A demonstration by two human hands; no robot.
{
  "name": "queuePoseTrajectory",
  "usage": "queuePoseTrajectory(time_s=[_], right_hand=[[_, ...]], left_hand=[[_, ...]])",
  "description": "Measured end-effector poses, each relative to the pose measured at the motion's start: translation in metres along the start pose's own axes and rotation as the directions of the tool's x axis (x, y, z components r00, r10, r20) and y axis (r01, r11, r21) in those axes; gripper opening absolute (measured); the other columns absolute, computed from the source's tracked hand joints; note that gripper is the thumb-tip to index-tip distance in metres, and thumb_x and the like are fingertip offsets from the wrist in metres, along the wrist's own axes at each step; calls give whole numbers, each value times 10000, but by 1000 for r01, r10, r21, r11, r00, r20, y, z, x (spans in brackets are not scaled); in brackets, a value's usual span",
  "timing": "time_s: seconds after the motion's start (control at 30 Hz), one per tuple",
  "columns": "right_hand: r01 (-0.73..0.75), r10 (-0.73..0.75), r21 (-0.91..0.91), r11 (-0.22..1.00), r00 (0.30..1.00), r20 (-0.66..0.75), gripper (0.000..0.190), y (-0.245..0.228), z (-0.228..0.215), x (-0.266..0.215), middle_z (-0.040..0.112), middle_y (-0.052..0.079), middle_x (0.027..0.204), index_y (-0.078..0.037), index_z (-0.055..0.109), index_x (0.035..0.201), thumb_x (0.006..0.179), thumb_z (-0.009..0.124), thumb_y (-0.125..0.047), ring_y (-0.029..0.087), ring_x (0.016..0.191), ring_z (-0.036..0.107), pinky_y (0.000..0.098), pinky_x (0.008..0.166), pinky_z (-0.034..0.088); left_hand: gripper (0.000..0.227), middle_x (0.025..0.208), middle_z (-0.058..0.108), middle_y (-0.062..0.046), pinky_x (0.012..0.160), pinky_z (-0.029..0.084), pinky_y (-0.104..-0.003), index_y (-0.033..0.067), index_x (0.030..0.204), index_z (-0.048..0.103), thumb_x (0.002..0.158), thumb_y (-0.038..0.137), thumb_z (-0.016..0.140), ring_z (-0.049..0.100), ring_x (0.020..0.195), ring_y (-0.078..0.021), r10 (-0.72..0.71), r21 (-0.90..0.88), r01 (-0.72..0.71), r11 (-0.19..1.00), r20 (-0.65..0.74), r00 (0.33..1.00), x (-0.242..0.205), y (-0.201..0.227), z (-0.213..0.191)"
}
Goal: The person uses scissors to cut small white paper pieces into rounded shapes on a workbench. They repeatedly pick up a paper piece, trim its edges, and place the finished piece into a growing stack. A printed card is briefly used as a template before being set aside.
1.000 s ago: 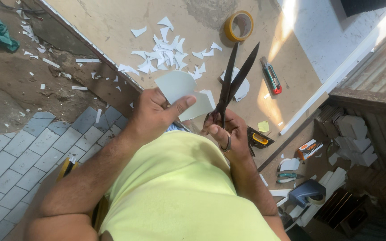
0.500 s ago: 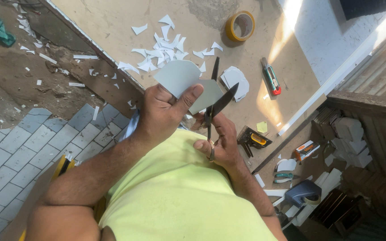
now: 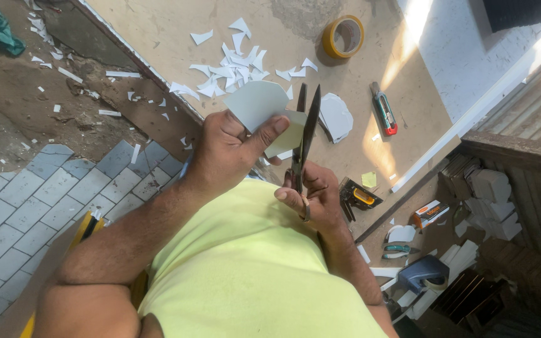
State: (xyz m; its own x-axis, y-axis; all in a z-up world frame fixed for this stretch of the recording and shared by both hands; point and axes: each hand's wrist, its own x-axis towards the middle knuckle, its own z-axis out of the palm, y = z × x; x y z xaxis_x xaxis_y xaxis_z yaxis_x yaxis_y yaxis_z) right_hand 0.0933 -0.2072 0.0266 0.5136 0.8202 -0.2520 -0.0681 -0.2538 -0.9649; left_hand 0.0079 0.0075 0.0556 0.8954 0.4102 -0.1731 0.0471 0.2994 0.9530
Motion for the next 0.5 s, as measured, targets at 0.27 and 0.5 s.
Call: queuePoseTrajectory(time_s=[0.27,0.5], right_hand=[[30,-32,22,999,994,109,435,-17,-20,10,631,-1,856,-18,657,1032,866,853,-369,81,803,581,253,727,450],[-129,114,180,975,989,93,328,11,-29,9,622,-21,684,-49,614,796,867,897,-200,61,628,558,228,553,422]], left_hand=[[275,919,762,-38,643,648,-259,26,1133,706,997,260,664,737,813,-70,-194,49,189,981,146,970,9,11,-9],[298,880,785,-88,577,655,-266,2,1120,719,968,257,685,753,722,-108,-224,76,212,974,215,950,22,3,-22]])
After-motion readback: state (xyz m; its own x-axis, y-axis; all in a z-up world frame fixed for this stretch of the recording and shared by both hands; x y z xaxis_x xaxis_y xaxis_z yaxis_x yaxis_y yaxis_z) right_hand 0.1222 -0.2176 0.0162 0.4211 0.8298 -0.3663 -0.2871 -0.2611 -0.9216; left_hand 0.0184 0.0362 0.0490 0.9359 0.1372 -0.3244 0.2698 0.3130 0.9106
